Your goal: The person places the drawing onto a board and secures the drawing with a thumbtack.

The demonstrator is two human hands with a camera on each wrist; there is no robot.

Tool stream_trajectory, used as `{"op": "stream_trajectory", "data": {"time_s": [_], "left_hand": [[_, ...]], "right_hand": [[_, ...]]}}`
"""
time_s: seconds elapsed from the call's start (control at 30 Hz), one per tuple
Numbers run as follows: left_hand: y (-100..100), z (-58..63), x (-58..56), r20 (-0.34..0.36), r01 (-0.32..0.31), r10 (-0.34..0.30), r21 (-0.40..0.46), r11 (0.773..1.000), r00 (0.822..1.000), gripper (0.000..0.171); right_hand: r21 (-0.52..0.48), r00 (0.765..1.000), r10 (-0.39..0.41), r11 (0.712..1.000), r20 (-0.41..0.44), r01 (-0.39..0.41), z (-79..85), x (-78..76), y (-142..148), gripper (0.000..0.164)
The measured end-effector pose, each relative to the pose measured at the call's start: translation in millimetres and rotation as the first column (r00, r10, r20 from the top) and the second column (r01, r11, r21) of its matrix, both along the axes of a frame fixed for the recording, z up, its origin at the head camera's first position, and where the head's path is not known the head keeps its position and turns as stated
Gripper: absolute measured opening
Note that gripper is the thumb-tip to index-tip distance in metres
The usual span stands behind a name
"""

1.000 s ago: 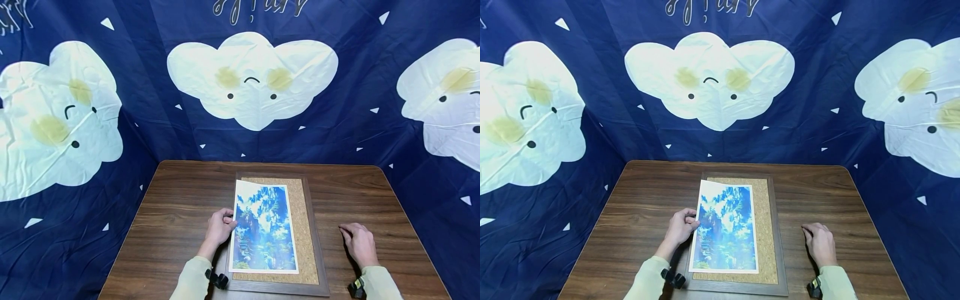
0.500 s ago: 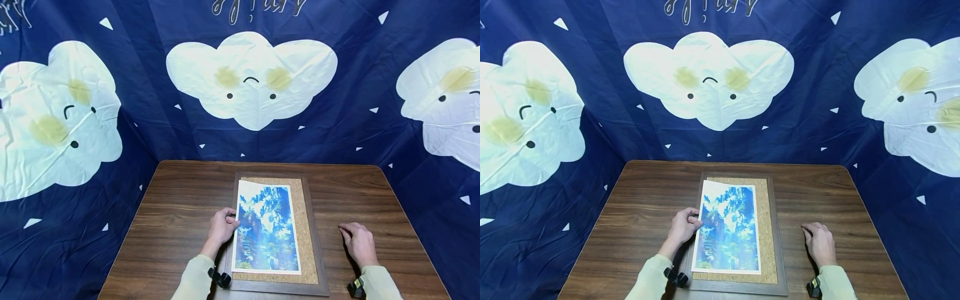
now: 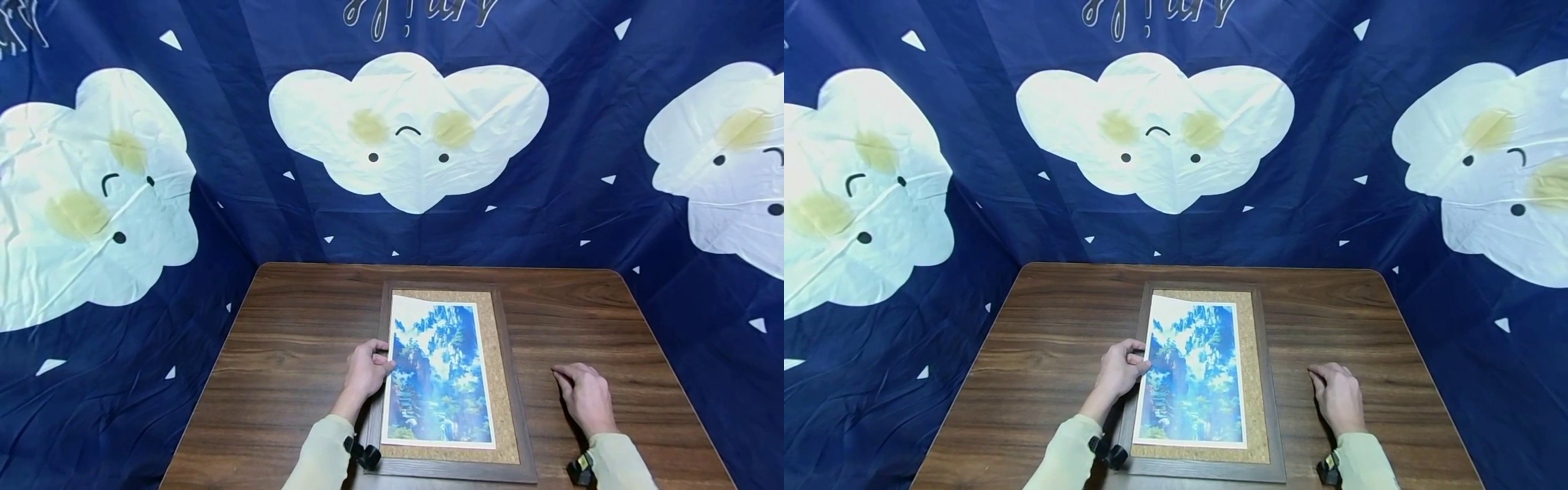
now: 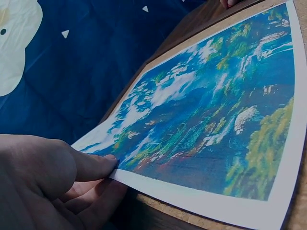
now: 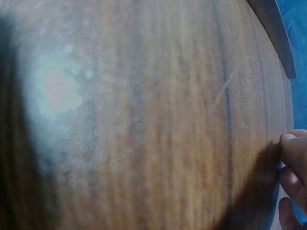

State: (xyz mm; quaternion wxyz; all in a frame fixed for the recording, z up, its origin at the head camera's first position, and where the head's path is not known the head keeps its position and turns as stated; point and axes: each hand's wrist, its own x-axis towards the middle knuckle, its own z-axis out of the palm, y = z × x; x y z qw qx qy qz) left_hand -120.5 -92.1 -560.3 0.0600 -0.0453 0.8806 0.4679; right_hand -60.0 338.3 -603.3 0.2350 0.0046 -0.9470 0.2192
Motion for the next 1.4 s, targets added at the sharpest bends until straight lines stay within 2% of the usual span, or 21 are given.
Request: {"op": "stream_trajectory", "data": {"time_s": [0.33,1.0,1.4], "left_hand": [[5.8,-1.2,-0.1,0.024,0.002,-0.002,0.007,1.000,1.000,0.033],[11.7,-1.7,-0.1,0.018,0.000,-0.001,0.012,1.000,1.000,0.032],[14.7,-2.6,-3.6,0.017,-0.012,0.012,-0.015,1.000,1.000,0.031]], "right_hand": [[0.012,1.000,0.003,1.000,0.010,-0.003,-2.9,-0.6,1.3,0.012],[0.005,1.000,0.005,1.000,-0.015,-0.005,-2.6,0.6,1.4,0.012],[0.010,1.000,0.005,1.000,-0.023,-0.005,-2.9,-0.2,0.3,0.011]]}}
